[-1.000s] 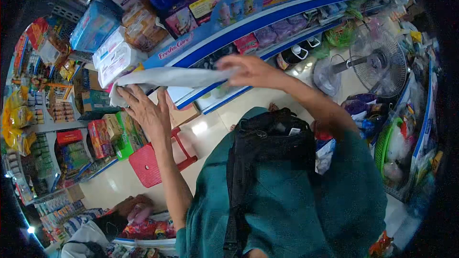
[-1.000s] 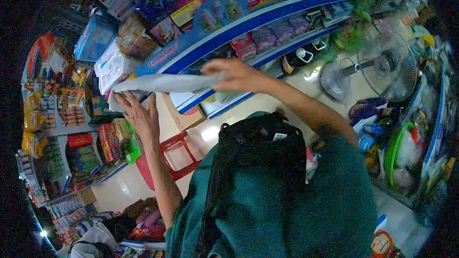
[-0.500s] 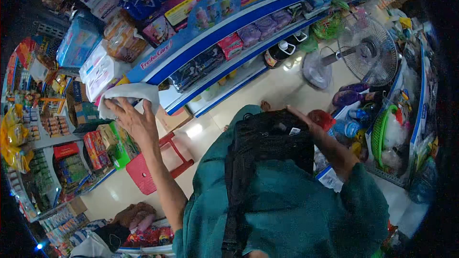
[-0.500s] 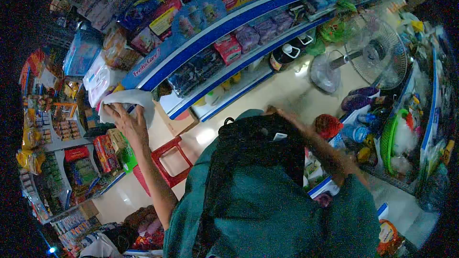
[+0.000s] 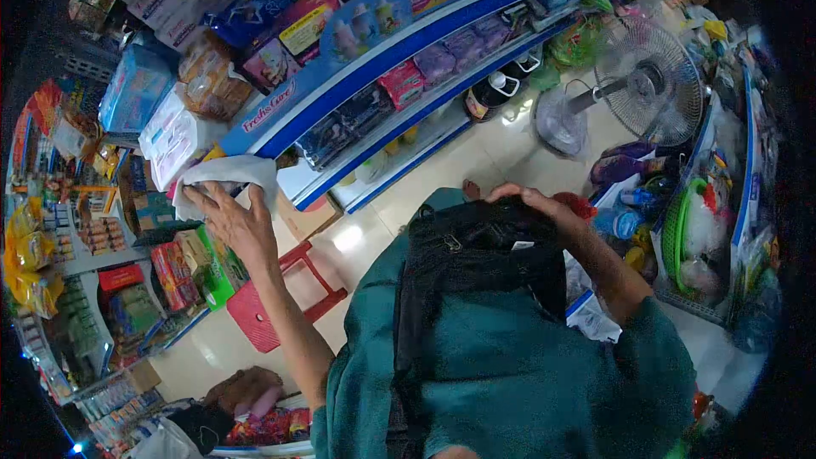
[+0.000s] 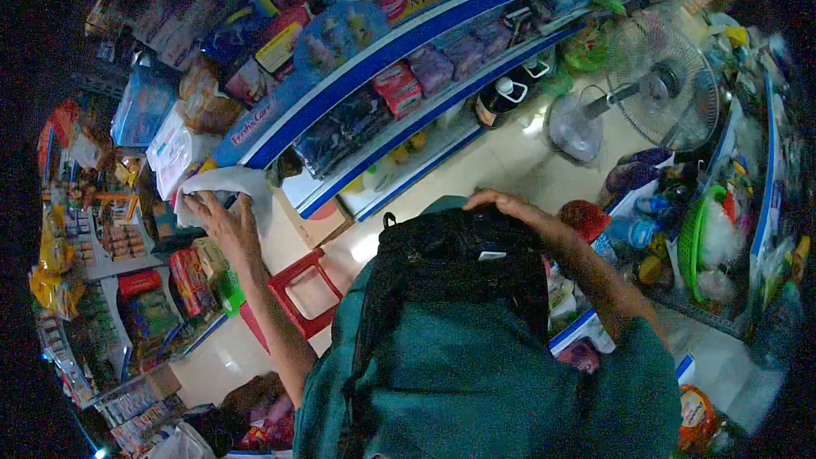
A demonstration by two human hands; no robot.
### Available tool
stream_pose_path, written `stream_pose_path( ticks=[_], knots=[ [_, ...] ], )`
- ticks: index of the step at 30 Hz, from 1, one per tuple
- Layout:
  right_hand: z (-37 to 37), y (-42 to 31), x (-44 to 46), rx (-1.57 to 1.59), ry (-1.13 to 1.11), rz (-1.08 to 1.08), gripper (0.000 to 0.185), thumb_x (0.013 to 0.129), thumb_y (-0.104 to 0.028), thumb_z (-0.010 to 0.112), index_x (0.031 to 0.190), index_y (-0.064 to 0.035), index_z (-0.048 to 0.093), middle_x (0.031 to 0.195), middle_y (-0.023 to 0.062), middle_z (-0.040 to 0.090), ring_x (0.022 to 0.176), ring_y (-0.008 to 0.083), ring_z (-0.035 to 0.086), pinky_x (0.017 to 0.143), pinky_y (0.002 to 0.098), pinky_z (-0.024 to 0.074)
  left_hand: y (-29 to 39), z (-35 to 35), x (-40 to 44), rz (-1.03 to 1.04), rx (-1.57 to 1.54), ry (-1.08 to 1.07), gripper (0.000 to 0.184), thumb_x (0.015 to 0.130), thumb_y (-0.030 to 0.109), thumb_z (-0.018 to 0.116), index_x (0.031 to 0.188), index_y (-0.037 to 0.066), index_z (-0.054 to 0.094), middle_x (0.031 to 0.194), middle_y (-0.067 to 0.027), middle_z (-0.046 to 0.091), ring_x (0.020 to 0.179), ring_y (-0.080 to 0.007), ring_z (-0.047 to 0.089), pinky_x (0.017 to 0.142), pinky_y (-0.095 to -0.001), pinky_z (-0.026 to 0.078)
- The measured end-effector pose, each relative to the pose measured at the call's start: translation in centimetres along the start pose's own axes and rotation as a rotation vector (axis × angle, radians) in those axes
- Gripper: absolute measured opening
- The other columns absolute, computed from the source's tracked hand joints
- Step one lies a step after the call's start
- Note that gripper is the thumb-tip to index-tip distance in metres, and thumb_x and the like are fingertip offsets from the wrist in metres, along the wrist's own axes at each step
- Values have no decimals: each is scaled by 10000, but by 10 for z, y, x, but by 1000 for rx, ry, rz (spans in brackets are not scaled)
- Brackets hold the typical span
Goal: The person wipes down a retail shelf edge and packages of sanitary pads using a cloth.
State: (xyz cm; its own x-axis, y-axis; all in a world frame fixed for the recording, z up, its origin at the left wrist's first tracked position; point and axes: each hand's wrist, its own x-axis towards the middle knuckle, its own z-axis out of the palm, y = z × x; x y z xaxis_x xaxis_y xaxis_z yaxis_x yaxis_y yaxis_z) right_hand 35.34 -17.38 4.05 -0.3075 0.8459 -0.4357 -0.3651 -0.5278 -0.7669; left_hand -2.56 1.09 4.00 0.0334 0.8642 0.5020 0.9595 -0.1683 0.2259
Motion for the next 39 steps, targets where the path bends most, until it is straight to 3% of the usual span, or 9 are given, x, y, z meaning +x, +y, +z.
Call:
stream_pose_path(
  ticks=[6,15,19,22,24,28,34,37,39],
  knots=[
    [3,-3,-10,-136,25,-108,552,881,-465,435,1214,-28,487,1156,90,511,1087,163,496,969,295,344,-2,3,-2,-20,8,9,732,849,313,586,1426,24,240,1479,-288,112,1351,-430,197,1032,-525,229],
    [-1,1,1,67,68,47,593,934,-522,335,1258,-47,476,1222,98,522,1148,215,486,1030,365,328,4,1,2,-113,-50,-35,712,816,283,612,1362,-48,298,1457,-314,142,1319,-458,243,1020,-534,260],
    [13,-24,6,-80,65,57,602,951,-527,285,1293,-62,455,1250,118,519,1185,238,474,1045,372,313,12,-1,4,-113,-11,11,727,766,234,664,1329,-65,317,1431,-339,176,1314,-474,235,1034,-518,255],
    [-24,-20,52,-321,-73,147,601,949,-520,313,1291,-46,454,1240,126,534,1181,231,489,1026,378,339,22,-6,5,-124,-109,65,716,763,220,667,1320,-70,323,1433,-343,159,1326,-473,209,1040,-541,237],
    [-31,-36,92,-538,-91,34,514,954,-408,405,1271,-8,467,1215,133,561,1139,224,520,988,364,376,28,-7,7,-190,-70,35,714,766,222,661,1314,-79,316,1433,-348,146,1323,-481,211,1041,-562,223],
    [20,-75,174,-845,-250,-272,366,880,-221,597,1198,-51,534,1086,112,602,1032,187,572,880,317,459,31,-5,6,-206,-94,69,714,796,263,617,1334,-74,291,1439,-345,126,1336,-484,172,1050,-579,199],
    [115,-38,244,-974,-379,-332,456,816,-235,672,1197,-38,517,1074,106,607,940,157,601,791,264,486,35,0,8,-285,-127,94,758,780,291,643,1340,-85,296,1446,-324,135,1327,-475,194,1040,-583,212],
    [158,-32,250,-854,-278,-87,471,837,-226,649,1221,-31,458,1077,96,582,901,160,596,822,326,481,36,-3,8,-300,-149,75,773,790,291,632,1362,-78,267,1457,-313,113,1333,-470,187,1050,-579,197],
    [159,-12,266,-555,-324,-42,399,850,-222,627,1171,-28,492,1030,86,601,898,167,599,805,329,489,37,-4,8,-310,-155,68,789,796,295,626,1381,-70,241,1464,-305,101,1340,-465,175,1055,-577,190]
  ],
)
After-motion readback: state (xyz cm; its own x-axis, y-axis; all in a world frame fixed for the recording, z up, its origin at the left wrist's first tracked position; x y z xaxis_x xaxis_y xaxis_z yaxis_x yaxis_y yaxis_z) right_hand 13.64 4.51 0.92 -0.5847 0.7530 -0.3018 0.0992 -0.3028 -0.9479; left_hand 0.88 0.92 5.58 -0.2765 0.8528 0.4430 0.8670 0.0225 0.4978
